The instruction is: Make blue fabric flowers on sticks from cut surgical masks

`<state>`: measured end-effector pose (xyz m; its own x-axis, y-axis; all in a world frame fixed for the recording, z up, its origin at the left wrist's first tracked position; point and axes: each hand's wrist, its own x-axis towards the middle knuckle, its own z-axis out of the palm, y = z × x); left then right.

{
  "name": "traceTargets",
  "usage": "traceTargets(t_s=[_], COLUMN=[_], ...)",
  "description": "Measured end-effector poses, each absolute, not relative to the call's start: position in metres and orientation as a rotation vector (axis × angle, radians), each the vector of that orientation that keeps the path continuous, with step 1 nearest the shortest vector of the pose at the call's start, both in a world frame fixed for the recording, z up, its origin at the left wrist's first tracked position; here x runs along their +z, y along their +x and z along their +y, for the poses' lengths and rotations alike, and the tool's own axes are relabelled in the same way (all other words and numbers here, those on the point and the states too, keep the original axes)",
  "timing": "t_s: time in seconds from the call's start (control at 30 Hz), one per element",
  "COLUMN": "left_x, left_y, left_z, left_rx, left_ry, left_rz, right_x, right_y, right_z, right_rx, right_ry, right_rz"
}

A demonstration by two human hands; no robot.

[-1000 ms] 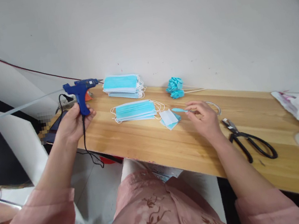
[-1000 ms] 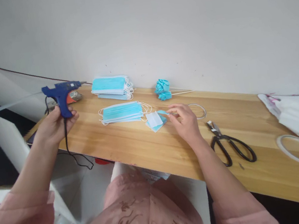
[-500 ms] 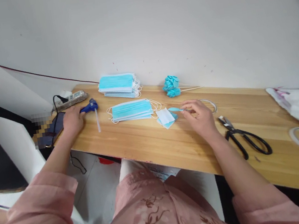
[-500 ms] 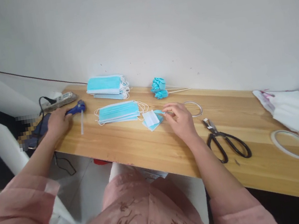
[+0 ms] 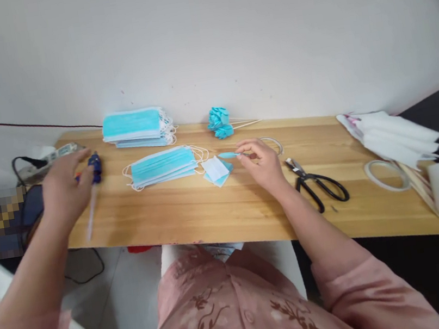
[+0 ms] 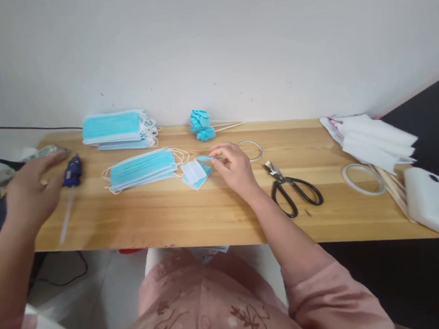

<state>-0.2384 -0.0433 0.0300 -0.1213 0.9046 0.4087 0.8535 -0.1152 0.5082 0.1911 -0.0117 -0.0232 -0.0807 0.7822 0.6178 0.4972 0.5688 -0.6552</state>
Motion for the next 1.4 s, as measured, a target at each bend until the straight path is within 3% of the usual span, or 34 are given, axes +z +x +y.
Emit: traceTargets(t_s=[0.03,0.2,0.37,0.6,0.83,0.97,1.4], left_x=[0.038,0.041,0.018,0.011,-0.005,-0.009,-0.007], left_y=[-0.208,-0.064,0.003,0.015,0.010,0.013,0.014], left_z=[-0.050,-0.052,-0.013,0.007,0.008,0.003,0.001], left_rx=[1.186,0.841,0.767,0.997,1.093,1.078,1.069], left_ry=[1.871,1.326,0.892,0.689,0.669,0.691,0.680], left_rz=[1.866,1.013,0.745,0.804,0.792,0.766,0.745], right_x=[-0.022,-0.013,-0.009,-0.012,-0.012,-0.009,-0.013], right_y=[0.191,0.192,0.196,0.200,0.194,0.188,0.183], right_z=[-0.012,-0.019,-0.019,-0.014,-0.016,-0.017,-0.019], right_rx=[0.331,0.173,0.031,0.182,1.070,1.372,1.078], right_ry=[-1.053,-0.940,-0.864,-0.978,-1.136,-1.104,-1.215], right_rz=[-1.730,-1.731,-1.814,-1.848,-1.288,-1.175,-1.435])
